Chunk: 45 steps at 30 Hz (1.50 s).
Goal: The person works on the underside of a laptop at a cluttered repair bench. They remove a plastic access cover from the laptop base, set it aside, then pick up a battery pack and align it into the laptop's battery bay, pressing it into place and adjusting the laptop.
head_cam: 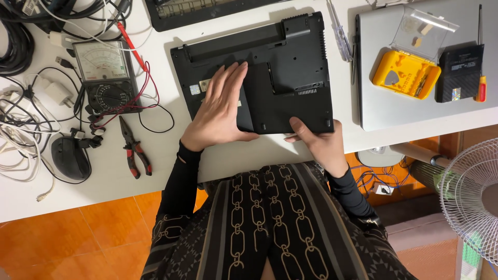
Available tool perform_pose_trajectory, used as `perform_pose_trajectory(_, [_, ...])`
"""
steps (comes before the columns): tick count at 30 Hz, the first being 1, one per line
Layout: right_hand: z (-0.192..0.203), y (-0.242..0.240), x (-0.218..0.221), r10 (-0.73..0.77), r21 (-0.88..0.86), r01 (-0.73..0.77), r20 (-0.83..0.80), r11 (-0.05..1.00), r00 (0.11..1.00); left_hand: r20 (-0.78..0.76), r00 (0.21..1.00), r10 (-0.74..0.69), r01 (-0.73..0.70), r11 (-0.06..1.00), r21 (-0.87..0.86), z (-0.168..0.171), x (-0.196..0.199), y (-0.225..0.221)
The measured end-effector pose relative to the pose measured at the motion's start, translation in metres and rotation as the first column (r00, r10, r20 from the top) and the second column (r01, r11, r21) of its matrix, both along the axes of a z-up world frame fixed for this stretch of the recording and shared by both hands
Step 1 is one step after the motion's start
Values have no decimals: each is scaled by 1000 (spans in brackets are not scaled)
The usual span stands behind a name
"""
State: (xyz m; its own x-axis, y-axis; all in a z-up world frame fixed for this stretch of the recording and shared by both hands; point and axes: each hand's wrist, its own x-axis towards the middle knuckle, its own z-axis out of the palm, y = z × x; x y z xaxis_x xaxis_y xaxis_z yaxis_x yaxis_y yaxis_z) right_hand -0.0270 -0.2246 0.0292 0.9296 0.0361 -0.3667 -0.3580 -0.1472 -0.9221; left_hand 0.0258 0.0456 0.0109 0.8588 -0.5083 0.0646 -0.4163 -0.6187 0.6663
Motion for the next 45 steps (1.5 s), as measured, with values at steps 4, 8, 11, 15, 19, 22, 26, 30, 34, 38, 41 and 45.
perform_pose_trajectory(4, [-4,-1,4,-41,77,44,-36,996,999,-48,999,17,-16,1000,3,6,-1,1])
perform_pose_trajectory(8, [-11,-3,1,-67,116,71,-37,991,997,-9,1000,6,-7,1000,-23,3,0,1])
perform_pose_trajectory(11, [-10,-3,-1,-43,71,44,-22,996,999,49,999,-18,18,1000,-4,1,1,0])
perform_pose_trajectory(15, [-2,0,-1,44,7,-44,47,999,998,71,997,-7,4,999,42,3,0,-2])
perform_pose_trajectory(19, [2,4,1,86,-83,-78,101,994,991,104,995,4,-10,999,53,2,0,-3])
perform_pose_trajectory(22, [1,6,-1,53,22,-56,93,998,994,97,995,5,-12,998,69,7,2,-4])
perform_pose_trajectory(26, [-15,3,4,40,-9,-40,88,999,995,78,996,50,-56,995,77,10,1,-7])
perform_pose_trajectory(30, [-20,3,3,-56,168,52,17,984,998,-47,992,117,-111,988,110,14,0,-11])
perform_pose_trajectory(34, [-16,6,2,-50,146,47,12,988,999,25,993,115,-117,990,82,11,-2,-10])
perform_pose_trajectory(38, [-17,5,6,-25,142,16,55,990,998,130,987,97,-112,987,117,5,-4,-10])
perform_pose_trajectory(41, [-20,5,9,-60,183,51,47,982,997,189,978,87,-115,983,140,2,-2,-10])
perform_pose_trajectory(45, [-18,6,6,-43,117,42,-1,992,999,191,979,69,-103,980,173,1,-4,-11])
